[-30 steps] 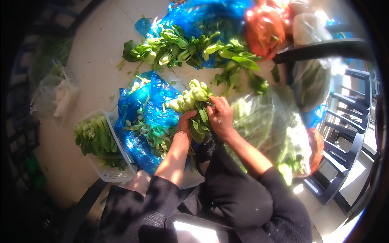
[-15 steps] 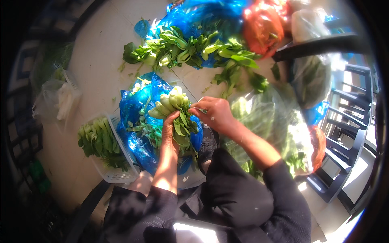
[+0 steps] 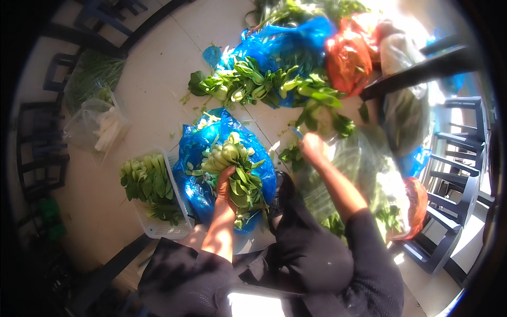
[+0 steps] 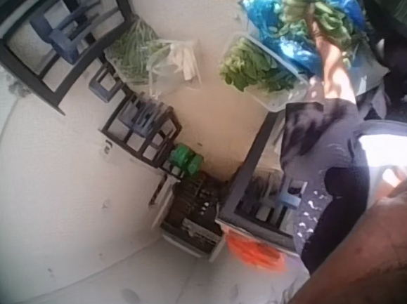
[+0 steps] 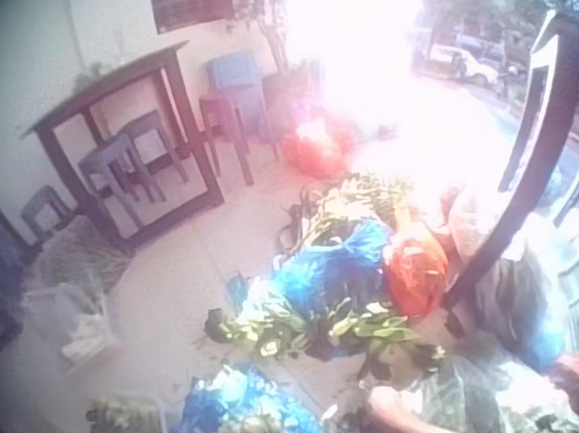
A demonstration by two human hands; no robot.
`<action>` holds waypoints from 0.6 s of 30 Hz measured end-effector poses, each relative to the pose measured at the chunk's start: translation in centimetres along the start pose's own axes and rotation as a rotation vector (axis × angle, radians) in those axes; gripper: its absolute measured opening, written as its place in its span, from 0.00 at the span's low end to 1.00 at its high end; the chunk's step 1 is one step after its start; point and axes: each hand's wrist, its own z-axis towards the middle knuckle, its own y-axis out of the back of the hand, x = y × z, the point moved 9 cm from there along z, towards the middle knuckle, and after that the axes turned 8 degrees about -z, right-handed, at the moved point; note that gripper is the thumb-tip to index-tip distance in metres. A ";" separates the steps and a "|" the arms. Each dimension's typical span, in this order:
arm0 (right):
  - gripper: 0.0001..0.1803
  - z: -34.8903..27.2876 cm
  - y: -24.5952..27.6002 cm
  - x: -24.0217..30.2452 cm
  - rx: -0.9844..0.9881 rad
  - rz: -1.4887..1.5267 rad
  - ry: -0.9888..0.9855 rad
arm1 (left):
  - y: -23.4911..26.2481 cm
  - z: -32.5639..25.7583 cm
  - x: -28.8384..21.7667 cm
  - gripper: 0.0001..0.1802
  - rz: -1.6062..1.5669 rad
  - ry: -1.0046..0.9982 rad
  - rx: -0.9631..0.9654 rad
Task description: The person sits on the floor and trims leafy green vegetables by hand, removing outer leaves and unwanted parts. The trimmed pieces are placed into a white basket while the person continues to handle and separate the vegetables.
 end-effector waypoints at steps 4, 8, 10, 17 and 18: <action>0.16 2.6 -9.5 -4.1 -0.114 0.142 -0.192 | -1.6 -3.1 0.4 0.28 0.015 -0.033 0.029; 0.18 -1.6 1.6 1.0 -0.240 0.240 -0.190 | -4.5 -7.5 -2.9 0.30 0.063 -0.131 0.159; 0.15 -4.0 7.6 3.6 -0.288 0.292 -0.058 | -6.0 -9.8 -4.5 0.29 0.123 -0.286 0.148; 0.16 -15.4 28.6 14.7 -0.493 0.402 0.518 | -16.6 -22.1 -8.5 0.30 0.327 -0.481 0.475; 0.16 -16.9 30.0 16.0 -0.375 0.529 0.517 | -17.5 -23.8 -9.2 0.29 0.340 -0.520 0.500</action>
